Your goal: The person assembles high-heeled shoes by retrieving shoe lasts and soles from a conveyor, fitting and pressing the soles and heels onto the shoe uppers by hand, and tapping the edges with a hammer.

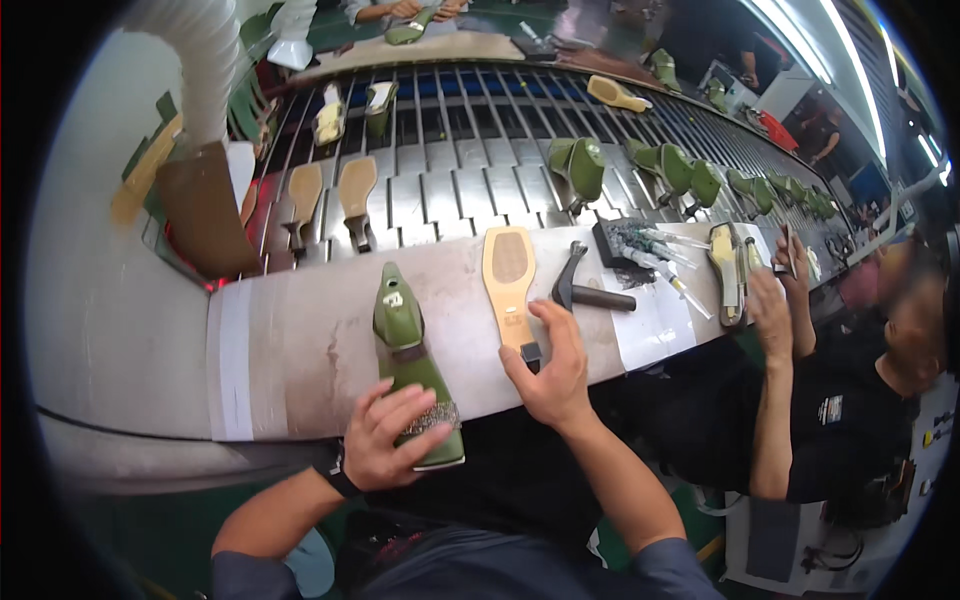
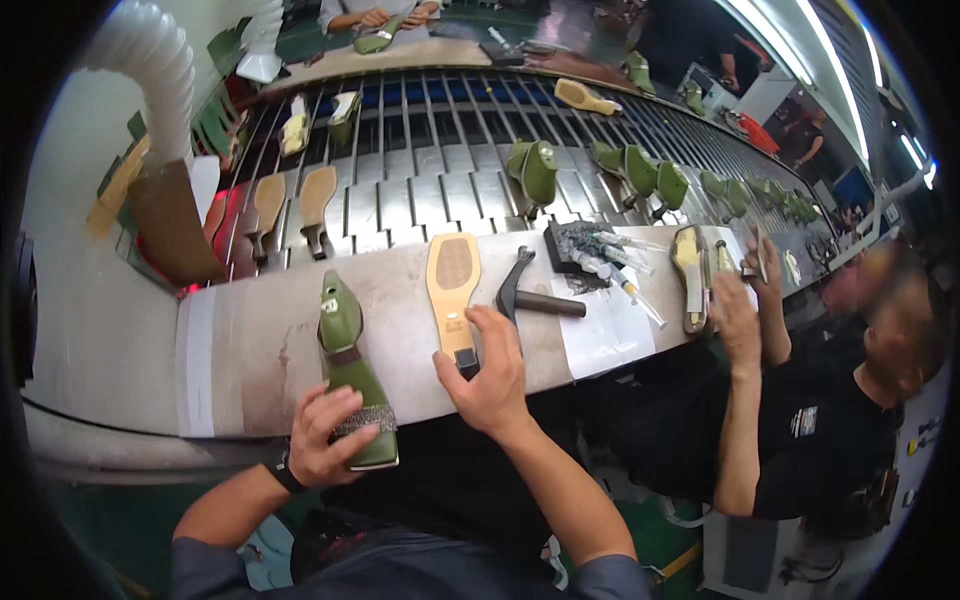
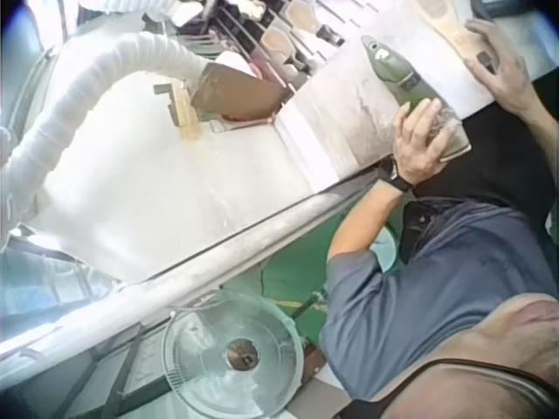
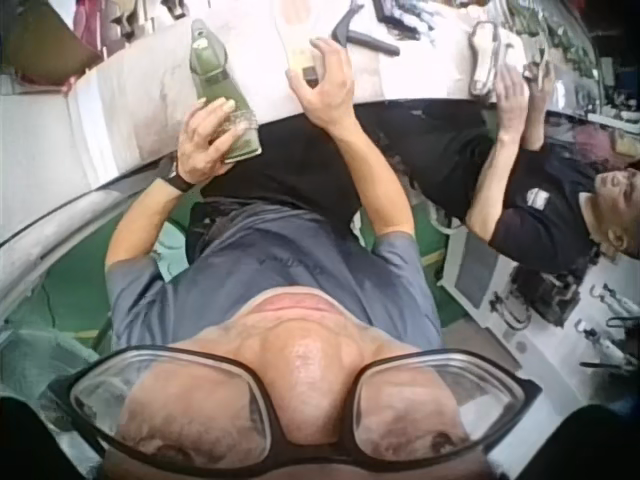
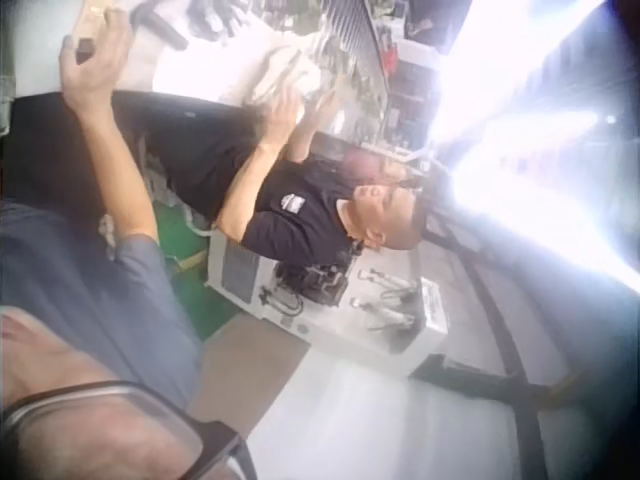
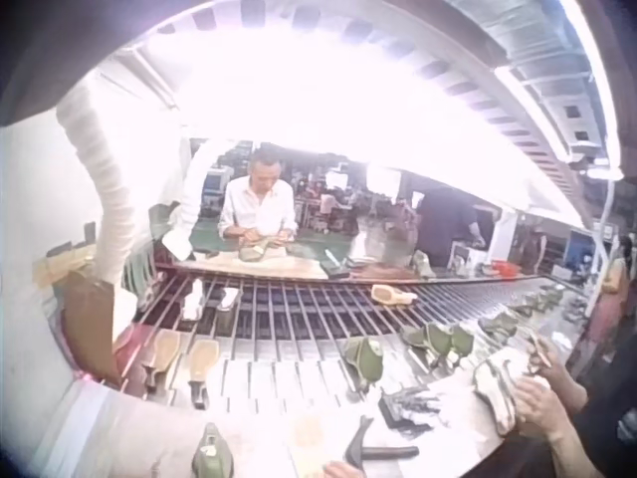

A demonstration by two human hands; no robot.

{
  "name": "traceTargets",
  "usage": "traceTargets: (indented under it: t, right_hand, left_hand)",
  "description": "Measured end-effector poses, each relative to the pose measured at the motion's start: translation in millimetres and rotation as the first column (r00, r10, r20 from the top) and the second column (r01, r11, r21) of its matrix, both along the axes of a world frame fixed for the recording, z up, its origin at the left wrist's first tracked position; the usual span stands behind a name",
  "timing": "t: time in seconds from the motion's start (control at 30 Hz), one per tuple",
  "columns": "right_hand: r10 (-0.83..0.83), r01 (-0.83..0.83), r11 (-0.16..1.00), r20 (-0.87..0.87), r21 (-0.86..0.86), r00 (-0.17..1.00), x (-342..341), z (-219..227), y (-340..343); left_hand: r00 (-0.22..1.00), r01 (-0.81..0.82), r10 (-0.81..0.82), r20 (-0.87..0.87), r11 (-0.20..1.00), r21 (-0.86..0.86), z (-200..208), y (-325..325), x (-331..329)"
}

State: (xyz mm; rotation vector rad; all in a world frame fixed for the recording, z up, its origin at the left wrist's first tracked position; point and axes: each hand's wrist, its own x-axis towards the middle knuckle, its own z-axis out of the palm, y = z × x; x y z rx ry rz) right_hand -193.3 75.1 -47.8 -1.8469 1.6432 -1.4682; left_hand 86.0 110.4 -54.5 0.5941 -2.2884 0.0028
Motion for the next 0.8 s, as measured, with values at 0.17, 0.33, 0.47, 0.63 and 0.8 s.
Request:
traceTargets:
  t: [0.17,0.33,0.47,0.63,0.8]
  right_hand:
    - [0.049,-0.041,0.998,-0.152,0.053,0.987,-19,-8,37]
    - [0.165,-0.265,0.959,0.571,0.096,0.804,-20,-19,131]
    - [-0.071,-0.515,0.831,0.959,0.209,0.274,-19,-29,154]
    - [-0.04,-0.473,0.803,0.825,0.363,0.564,-12,-5,86]
    - [0.011,-0.428,0.85,0.801,0.308,0.599,-6,13,33]
  left_hand:
    - [0.957,0.057,-0.067,0.283,0.997,0.044,15,-14,-7]
    - [0.966,0.025,-0.028,0.258,1.0,0.013,9,-13,-3]
    - [0.965,0.019,-0.023,0.261,1.0,0.018,10,-9,-5]
    - [0.963,0.143,-0.145,0.229,0.989,0.024,28,-16,-12]
    - [0.92,0.23,-0.013,-0.392,0.827,0.513,132,-22,-29]
